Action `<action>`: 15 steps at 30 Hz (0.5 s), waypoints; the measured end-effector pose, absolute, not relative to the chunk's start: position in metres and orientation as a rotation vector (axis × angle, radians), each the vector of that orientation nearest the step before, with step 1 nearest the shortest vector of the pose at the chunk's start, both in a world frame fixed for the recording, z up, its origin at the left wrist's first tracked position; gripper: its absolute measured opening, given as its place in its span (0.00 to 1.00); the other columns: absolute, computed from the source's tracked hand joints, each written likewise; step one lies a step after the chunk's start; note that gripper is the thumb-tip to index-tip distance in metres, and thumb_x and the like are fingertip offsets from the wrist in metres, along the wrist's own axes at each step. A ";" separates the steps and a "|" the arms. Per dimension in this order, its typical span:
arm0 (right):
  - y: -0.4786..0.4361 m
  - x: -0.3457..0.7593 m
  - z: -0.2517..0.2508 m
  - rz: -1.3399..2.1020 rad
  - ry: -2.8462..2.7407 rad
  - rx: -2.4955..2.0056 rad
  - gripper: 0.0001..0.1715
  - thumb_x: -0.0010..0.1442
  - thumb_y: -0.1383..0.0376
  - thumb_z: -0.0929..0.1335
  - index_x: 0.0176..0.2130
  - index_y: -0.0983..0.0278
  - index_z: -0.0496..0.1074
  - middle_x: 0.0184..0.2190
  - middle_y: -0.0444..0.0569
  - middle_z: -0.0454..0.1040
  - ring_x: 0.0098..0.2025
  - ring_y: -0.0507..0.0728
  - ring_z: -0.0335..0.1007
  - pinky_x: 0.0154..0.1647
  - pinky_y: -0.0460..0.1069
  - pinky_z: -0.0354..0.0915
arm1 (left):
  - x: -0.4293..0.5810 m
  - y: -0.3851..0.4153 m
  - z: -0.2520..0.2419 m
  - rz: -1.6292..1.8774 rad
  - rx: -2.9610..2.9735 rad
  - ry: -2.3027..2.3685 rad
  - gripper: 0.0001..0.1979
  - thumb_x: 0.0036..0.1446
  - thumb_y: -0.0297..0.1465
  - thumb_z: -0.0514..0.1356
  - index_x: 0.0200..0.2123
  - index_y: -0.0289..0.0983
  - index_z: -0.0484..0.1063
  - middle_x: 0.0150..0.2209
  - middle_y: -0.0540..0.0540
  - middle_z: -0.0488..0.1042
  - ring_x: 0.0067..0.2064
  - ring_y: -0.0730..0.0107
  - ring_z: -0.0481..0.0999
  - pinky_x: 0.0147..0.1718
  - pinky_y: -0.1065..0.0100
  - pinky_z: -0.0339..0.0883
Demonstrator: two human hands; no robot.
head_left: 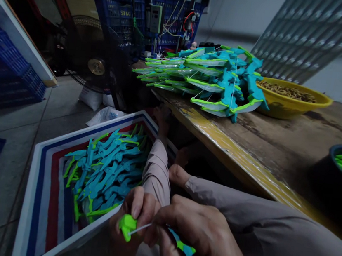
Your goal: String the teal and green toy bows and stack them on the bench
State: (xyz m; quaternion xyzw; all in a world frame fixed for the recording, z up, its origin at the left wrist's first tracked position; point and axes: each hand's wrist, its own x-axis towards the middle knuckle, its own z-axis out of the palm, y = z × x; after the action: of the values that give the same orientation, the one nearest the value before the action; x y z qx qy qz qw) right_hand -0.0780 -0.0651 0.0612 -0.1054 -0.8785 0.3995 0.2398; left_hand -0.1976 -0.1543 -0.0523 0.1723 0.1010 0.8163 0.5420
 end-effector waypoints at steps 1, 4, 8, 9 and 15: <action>-0.065 -0.078 0.063 1.087 -2.408 -0.297 0.11 0.69 0.69 0.65 0.41 0.61 0.78 0.26 0.45 0.75 0.32 0.49 0.76 0.31 0.38 0.69 | -0.198 -0.153 -0.050 1.935 0.436 0.201 0.25 0.50 0.41 0.70 0.23 0.41 0.54 0.18 0.57 0.52 0.18 0.75 0.57 0.20 0.72 0.62; -0.065 -0.077 0.064 1.065 -2.411 -0.304 0.06 0.68 0.64 0.69 0.43 0.61 0.77 0.28 0.45 0.76 0.32 0.49 0.76 0.30 0.37 0.70 | -0.199 -0.150 -0.042 1.921 0.500 0.117 0.28 0.52 0.40 0.70 0.22 0.40 0.51 0.18 0.58 0.51 0.19 0.78 0.55 0.23 0.75 0.64; -0.066 -0.076 0.062 1.039 -2.419 -0.290 0.09 0.69 0.60 0.70 0.42 0.63 0.76 0.32 0.46 0.78 0.31 0.51 0.75 0.32 0.44 0.74 | -0.199 -0.151 -0.040 1.928 0.443 0.180 0.28 0.48 0.42 0.73 0.21 0.39 0.54 0.17 0.59 0.53 0.19 0.79 0.59 0.21 0.77 0.62; -0.066 -0.075 0.062 1.038 -2.422 -0.281 0.10 0.70 0.59 0.69 0.43 0.64 0.75 0.34 0.46 0.78 0.32 0.51 0.75 0.33 0.46 0.74 | -0.199 -0.152 -0.043 1.930 0.392 0.236 0.28 0.44 0.43 0.74 0.20 0.39 0.57 0.17 0.59 0.55 0.19 0.79 0.61 0.20 0.76 0.60; -0.070 -0.080 0.058 1.038 -2.469 -0.224 0.11 0.71 0.58 0.67 0.42 0.62 0.75 0.34 0.46 0.77 0.33 0.53 0.74 0.33 0.47 0.73 | -0.196 -0.156 -0.052 1.894 0.249 0.441 0.28 0.31 0.46 0.79 0.20 0.40 0.63 0.19 0.56 0.62 0.21 0.76 0.60 0.20 0.72 0.58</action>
State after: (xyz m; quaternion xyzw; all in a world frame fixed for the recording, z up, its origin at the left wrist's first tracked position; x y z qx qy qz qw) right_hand -0.0803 -0.0699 0.0581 -0.0813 -0.8950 0.3763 0.2252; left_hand -0.1962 -0.1556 -0.0519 0.1056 0.1868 0.8024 0.5569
